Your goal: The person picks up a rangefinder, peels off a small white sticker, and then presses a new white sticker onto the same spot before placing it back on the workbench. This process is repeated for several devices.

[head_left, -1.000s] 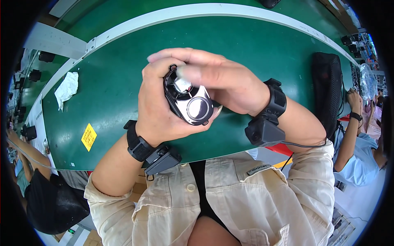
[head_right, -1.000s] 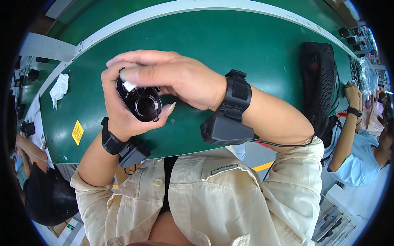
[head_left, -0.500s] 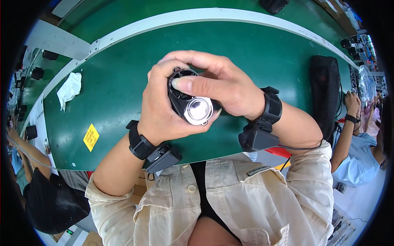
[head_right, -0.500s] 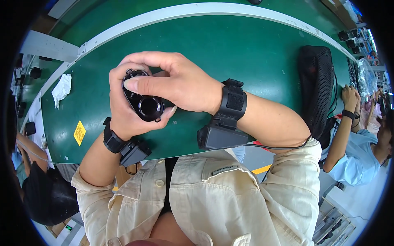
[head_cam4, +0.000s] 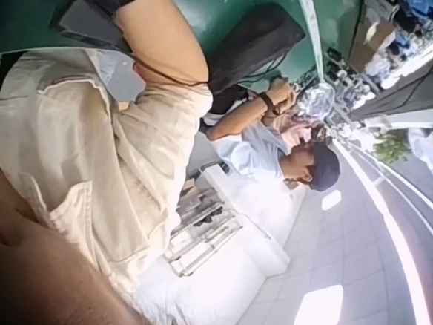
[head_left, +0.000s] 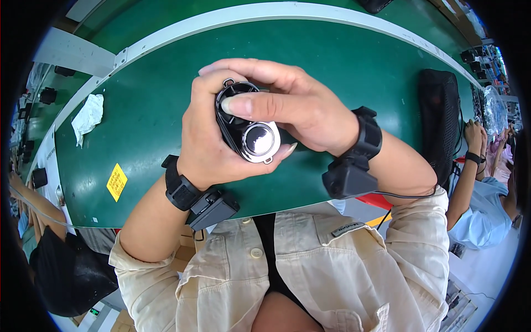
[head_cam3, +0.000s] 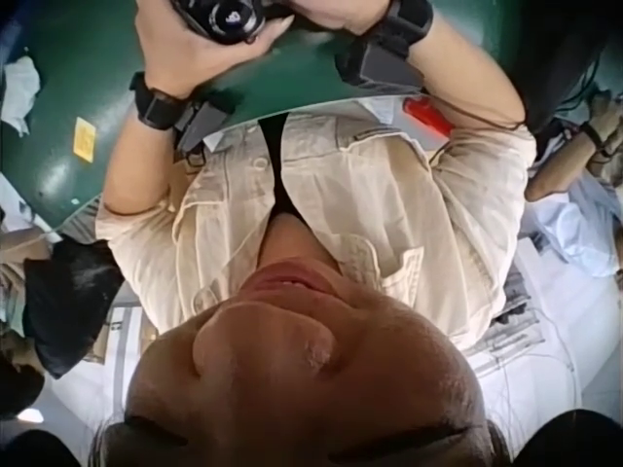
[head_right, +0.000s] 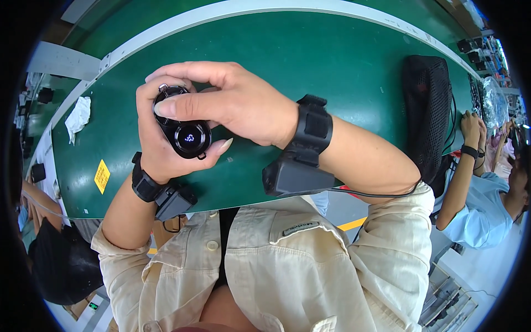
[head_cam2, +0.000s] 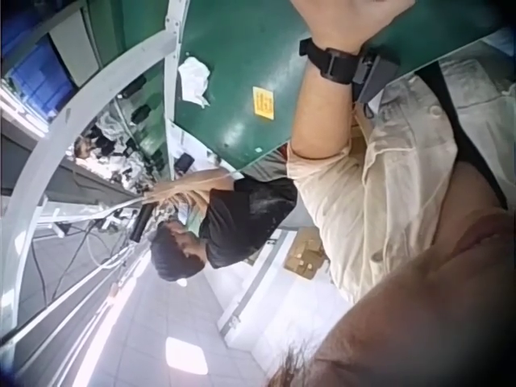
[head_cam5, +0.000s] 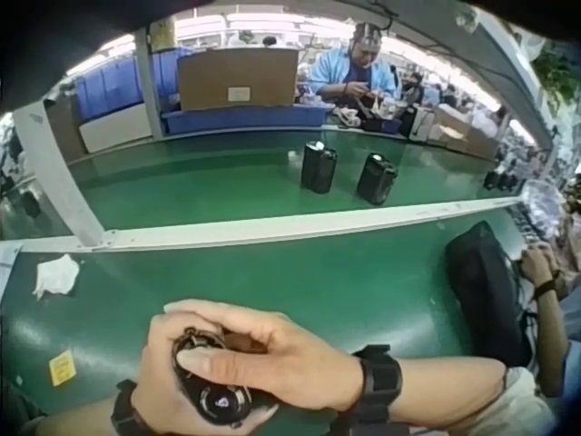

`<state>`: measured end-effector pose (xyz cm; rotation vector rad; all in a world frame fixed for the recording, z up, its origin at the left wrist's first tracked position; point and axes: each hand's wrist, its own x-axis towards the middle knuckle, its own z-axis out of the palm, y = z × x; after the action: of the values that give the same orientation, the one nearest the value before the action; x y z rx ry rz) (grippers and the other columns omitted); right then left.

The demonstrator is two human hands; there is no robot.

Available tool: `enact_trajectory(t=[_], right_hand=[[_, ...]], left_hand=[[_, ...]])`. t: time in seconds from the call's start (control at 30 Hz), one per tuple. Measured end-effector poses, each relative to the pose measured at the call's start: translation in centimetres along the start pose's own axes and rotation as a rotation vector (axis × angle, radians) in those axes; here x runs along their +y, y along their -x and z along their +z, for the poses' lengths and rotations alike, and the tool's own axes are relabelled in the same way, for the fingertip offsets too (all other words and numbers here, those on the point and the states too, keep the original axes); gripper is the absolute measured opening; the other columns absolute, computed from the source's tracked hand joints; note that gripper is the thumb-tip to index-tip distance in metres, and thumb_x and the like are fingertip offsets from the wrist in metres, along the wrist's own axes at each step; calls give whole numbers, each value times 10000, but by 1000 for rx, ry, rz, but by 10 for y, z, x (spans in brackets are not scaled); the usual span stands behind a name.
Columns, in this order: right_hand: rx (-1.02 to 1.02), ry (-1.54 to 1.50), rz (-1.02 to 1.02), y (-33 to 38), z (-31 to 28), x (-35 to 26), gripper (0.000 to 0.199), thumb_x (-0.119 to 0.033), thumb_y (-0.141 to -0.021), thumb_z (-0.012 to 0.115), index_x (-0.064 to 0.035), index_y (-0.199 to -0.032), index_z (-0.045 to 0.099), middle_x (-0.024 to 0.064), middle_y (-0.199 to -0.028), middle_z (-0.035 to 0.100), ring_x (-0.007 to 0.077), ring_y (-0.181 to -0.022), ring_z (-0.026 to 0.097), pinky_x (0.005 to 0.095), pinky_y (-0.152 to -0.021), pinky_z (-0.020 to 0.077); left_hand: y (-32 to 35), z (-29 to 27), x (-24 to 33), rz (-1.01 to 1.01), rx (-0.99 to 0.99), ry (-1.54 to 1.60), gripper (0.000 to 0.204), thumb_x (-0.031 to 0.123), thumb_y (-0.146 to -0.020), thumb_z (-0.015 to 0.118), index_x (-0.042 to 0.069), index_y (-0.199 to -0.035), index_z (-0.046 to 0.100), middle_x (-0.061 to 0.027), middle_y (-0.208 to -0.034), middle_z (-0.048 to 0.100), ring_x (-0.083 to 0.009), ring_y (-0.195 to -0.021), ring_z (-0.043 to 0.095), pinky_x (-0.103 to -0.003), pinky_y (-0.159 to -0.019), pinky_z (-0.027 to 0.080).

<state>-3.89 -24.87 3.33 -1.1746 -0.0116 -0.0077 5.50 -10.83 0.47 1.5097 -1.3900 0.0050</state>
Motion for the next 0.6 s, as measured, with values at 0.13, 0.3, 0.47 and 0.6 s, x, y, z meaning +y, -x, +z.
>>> enact_trajectory(t=[0.13,0.3,0.47,0.6], right_hand=[[-70,-84,64,-1,-6,-4,451,-178,-931,608,-4,-1332,496,89,-1171,603,155,-1073,587,305,-939,469],[-83,-108,137,-6,-9,-2,483,-147,-910,631,-8,-1348,483,88,-1180,597,156,-1082,584,305,-942,470],[-46,-287,181,-3,-8,-6,508,-122,-890,651,-17,-1356,479,84,-1198,591,153,-1098,577,302,-943,470],[-59,-188,131,-4,-7,-5,506,-129,-888,655,-24,-1353,485,79,-1206,589,147,-1091,579,300,-939,470]], left_hand=[[-3,1,5,49,34,-6,881,258,-508,930,37,-1185,411,-126,-1044,557,-254,-876,631,-340,-734,526],[-5,0,5,19,38,-4,882,272,-501,937,47,-1181,421,-124,-1040,559,-259,-876,628,-344,-738,523],[-2,0,3,16,38,42,880,288,-488,944,54,-1166,433,-128,-1047,556,-266,-889,621,-352,-756,516],[-4,-2,1,3,17,14,880,292,-484,947,51,-1159,436,-127,-1042,561,-268,-893,623,-355,-766,513]])
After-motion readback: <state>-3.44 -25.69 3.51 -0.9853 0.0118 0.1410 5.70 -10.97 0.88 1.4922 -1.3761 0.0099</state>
